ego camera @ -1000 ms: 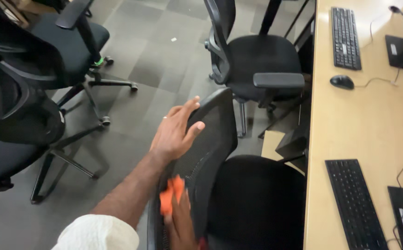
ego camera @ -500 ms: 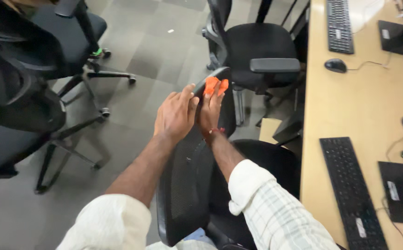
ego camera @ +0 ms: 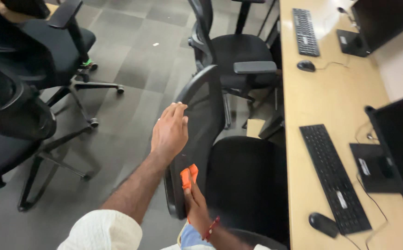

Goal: The person wipes the backrest, seat, and armrests of several black office chairs using an orange cloth. They move from one chair to the next in a row, cleaning each surface thoroughly.

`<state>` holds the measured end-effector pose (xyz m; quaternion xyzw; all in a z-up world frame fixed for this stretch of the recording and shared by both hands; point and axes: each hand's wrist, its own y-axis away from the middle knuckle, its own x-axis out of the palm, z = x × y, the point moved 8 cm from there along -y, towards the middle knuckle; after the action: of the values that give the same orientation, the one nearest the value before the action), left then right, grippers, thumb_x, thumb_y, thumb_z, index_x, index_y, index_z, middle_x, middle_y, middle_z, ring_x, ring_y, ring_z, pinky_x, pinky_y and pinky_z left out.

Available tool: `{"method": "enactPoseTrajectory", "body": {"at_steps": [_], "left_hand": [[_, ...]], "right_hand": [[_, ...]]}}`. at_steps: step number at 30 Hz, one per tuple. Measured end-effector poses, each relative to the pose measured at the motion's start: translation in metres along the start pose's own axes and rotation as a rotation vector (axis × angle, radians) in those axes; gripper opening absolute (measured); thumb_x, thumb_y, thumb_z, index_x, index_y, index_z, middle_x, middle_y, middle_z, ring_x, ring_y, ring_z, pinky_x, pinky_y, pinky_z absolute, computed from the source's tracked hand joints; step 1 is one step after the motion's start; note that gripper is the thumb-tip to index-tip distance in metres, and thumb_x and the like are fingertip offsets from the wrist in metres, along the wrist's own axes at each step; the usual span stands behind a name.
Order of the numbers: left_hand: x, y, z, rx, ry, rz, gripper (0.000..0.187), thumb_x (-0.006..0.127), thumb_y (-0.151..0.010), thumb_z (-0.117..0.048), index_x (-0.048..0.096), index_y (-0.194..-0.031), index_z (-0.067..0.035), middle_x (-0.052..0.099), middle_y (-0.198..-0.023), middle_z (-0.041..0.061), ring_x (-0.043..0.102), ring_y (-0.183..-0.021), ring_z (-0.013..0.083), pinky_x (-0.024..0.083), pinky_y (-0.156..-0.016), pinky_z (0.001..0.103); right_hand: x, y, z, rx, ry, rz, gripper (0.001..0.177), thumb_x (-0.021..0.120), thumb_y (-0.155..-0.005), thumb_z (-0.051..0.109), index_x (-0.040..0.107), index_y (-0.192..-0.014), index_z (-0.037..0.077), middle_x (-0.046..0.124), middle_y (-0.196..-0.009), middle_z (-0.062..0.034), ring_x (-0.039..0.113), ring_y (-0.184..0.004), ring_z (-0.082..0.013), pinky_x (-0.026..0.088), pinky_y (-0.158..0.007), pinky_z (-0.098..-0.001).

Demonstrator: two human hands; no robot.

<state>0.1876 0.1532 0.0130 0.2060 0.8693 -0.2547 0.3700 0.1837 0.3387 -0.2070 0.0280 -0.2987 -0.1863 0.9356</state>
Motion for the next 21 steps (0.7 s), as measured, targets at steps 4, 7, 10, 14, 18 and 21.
{"method": "enactPoseTrajectory", "body": {"at_steps": [4, 7, 10, 14, 18, 21], "left_hand": [[0.005, 0.022, -0.022, 0.191, -0.318, 0.041, 0.062, 0.065, -0.091, -0.025, 0.046, -0.147, -0.007, 0.037, -0.158, 0.021, 0.032, -0.148, 0.0378, 0.03, -0.117, 0.049], [0.002, 0.021, -0.021, 0.173, -0.314, 0.068, 0.064, 0.066, -0.09, -0.027, 0.046, -0.147, -0.007, 0.035, -0.159, 0.021, 0.03, -0.148, 0.0373, 0.029, -0.118, 0.049], [-0.003, 0.018, -0.025, 0.181, -0.335, 0.041, 0.063, 0.066, -0.089, -0.028, 0.046, -0.146, -0.007, 0.036, -0.159, 0.02, 0.031, -0.148, 0.0368, 0.029, -0.118, 0.048], [-0.002, 0.02, -0.019, 0.171, -0.295, 0.039, 0.061, 0.064, -0.091, -0.027, 0.047, -0.146, -0.005, 0.038, -0.159, 0.018, 0.034, -0.148, 0.0352, 0.031, -0.118, 0.047], [0.002, 0.004, -0.02, 0.132, -0.303, 0.072, 0.063, 0.064, -0.087, -0.028, 0.048, -0.144, -0.007, 0.037, -0.158, 0.016, 0.032, -0.146, 0.0338, 0.031, -0.114, 0.047], [-0.005, 0.004, -0.026, 0.142, -0.28, 0.012, 0.058, 0.06, -0.092, -0.027, 0.049, -0.144, -0.005, 0.039, -0.159, 0.014, 0.034, -0.149, 0.0319, 0.036, -0.115, 0.046]], "right_hand": [[-0.009, 0.001, -0.015, 0.034, -0.048, -0.017, 0.057, 0.043, -0.109, 0.017, 0.029, -0.162, 0.003, 0.045, -0.156, -0.0123, 0.048, -0.134, -0.0183, 0.035, -0.114, -0.0324], [-0.003, 0.006, -0.011, -0.044, 0.091, -0.048, 0.057, 0.044, -0.109, 0.016, 0.028, -0.162, 0.001, 0.043, -0.16, -0.0119, 0.046, -0.139, -0.0185, 0.032, -0.116, -0.0314], [0.005, -0.004, -0.004, -0.084, 0.115, -0.04, 0.058, 0.041, -0.108, 0.016, 0.024, -0.162, 0.003, 0.035, -0.166, -0.01, 0.039, -0.148, -0.0174, 0.029, -0.119, -0.0295], [0.002, -0.021, -0.001, -0.138, 0.249, -0.012, 0.059, 0.037, -0.11, 0.017, 0.018, -0.163, 0.0, 0.02, -0.172, -0.0096, 0.024, -0.156, -0.0186, 0.022, -0.124, -0.0303], [-0.006, -0.09, 0.018, -0.079, 0.101, -0.009, 0.062, 0.035, -0.112, 0.029, 0.01, -0.165, 0.007, 0.023, -0.172, -0.014, 0.024, -0.158, -0.0244, 0.023, -0.125, -0.0347], [-0.02, -0.124, 0.029, 0.208, 0.162, -0.142, 0.066, 0.033, -0.106, 0.037, 0.005, -0.164, 0.021, 0.022, -0.169, -0.0099, 0.03, -0.154, -0.0255, 0.03, -0.122, -0.0372]]}}
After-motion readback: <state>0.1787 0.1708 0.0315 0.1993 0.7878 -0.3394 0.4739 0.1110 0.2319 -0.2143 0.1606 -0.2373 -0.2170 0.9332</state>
